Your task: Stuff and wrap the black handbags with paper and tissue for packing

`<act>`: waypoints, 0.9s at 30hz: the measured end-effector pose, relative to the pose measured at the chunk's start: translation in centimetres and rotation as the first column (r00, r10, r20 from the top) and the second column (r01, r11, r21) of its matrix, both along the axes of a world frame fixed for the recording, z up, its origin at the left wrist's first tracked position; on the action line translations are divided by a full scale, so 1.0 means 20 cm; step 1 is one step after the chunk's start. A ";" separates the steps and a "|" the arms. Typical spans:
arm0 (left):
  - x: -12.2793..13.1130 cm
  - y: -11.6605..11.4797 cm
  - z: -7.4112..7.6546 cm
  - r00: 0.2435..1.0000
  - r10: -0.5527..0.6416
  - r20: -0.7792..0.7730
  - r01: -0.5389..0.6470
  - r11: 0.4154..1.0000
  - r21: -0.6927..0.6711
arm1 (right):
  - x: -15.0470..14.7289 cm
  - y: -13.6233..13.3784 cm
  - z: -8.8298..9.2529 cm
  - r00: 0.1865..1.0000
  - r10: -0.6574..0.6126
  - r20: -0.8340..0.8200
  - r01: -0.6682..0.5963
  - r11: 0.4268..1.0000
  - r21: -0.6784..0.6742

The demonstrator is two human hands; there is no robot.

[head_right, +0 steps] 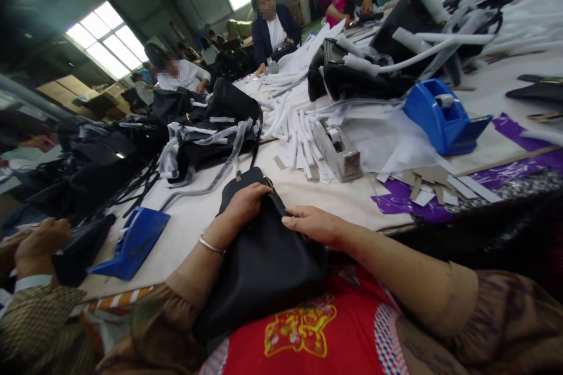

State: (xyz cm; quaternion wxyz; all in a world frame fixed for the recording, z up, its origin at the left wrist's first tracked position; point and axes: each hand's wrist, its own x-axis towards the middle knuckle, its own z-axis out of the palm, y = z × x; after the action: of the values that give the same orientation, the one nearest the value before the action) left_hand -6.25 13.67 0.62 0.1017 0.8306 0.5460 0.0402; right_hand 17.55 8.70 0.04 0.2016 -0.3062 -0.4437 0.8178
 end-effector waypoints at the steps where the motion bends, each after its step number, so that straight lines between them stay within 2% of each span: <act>1: 0.00 0.00 0.00 1.000 0.006 -0.013 -0.006 1.000 -0.001 | 0.01 -0.02 0.01 1.000 -0.004 0.030 0.004 1.000 -0.015; 3: 0.01 0.00 0.00 0.999 0.020 -0.041 -0.020 1.000 0.005 | 0.01 -0.06 0.03 0.991 -0.032 0.130 0.030 0.999 0.020; 6: 0.01 -0.02 -0.01 0.996 0.044 -0.076 -0.042 0.999 0.027 | -0.02 -0.09 0.01 0.951 -0.113 0.288 0.059 0.980 0.190; 9: 0.00 -0.04 -0.01 0.994 0.059 -0.089 -0.057 0.998 0.029 | -0.06 -0.07 -0.02 0.889 -0.136 0.436 -0.036 0.931 0.362; 11: 0.00 -0.05 -0.01 0.995 0.055 -0.089 -0.053 0.998 0.018 | -0.09 -0.03 -0.03 0.830 -0.177 0.528 -0.121 0.868 0.482; 15: -0.01 -0.07 0.00 0.996 0.053 -0.077 -0.053 0.999 0.010 | -0.22 0.10 -0.06 0.678 -0.371 0.635 -0.237 0.707 0.667; 17: -0.01 -0.08 0.01 0.996 0.061 -0.065 -0.060 0.998 0.015 | -0.30 0.15 -0.06 0.616 -0.427 0.662 -0.277 0.669 0.690; 21: -0.02 -0.11 0.01 0.994 0.108 -0.028 -0.106 0.993 0.043 | -0.40 0.22 -0.06 0.559 -0.438 0.705 -0.369 0.629 0.684; 25: -0.09 -0.18 0.04 0.971 0.237 0.031 -0.239 0.963 0.124 | -0.42 0.23 -0.06 0.510 -0.438 0.741 -0.443 0.604 0.662; 27: -0.17 -0.25 0.06 0.936 0.344 0.069 -0.351 0.920 0.174 | -0.42 0.22 -0.05 0.487 -0.442 0.753 -0.463 0.600 0.652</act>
State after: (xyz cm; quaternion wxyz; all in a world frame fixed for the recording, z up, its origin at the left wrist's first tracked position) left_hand -9.59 8.76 1.92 0.0262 0.7256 0.6766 0.1230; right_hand 9.22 13.15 -1.01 0.0551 -0.5465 -0.7970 0.2512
